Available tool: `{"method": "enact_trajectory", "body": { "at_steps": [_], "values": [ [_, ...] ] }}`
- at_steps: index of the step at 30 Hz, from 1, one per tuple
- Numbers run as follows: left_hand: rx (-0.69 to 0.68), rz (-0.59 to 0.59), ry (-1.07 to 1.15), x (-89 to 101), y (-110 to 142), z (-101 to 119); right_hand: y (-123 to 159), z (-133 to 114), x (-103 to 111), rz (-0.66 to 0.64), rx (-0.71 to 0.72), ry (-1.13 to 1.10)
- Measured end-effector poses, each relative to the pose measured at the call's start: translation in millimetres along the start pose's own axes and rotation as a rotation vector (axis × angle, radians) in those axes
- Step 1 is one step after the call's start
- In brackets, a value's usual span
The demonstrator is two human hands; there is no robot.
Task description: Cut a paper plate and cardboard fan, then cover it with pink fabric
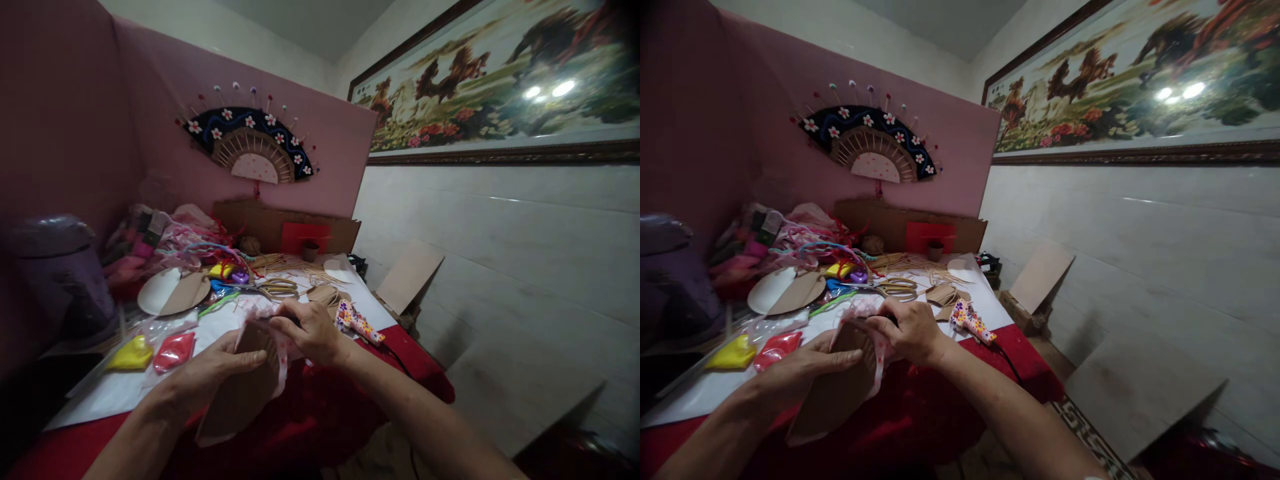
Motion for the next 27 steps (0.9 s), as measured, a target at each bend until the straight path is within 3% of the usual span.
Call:
{"method": "enact_trajectory", "body": {
  "at_steps": [9, 20, 27],
  "values": [
    [0.0, -0.008, 0.037, -0.4, 1, 1, 1, 0, 1, -0.016, 0.013, -0.061],
    [-0.041, -0.049, 0.028, -2.5, 1, 3, -4, -10, 1, -0.029, 0.08, 0.132],
    [-0.04, -0.063, 0.028, -4.3, 2, 4, -6, -11, -1, -0.038, 0.083, 0.085]
  ]
}}
Point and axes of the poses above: each hand's wrist, its own y-axis away from the middle knuckle, its own x-axis out of the back of the hand, z = x × y, the point moved 8 cm from there along -y, towards the middle knuckle, and after that the axes turned 13 degrees about -y, right-handed, at the moved point
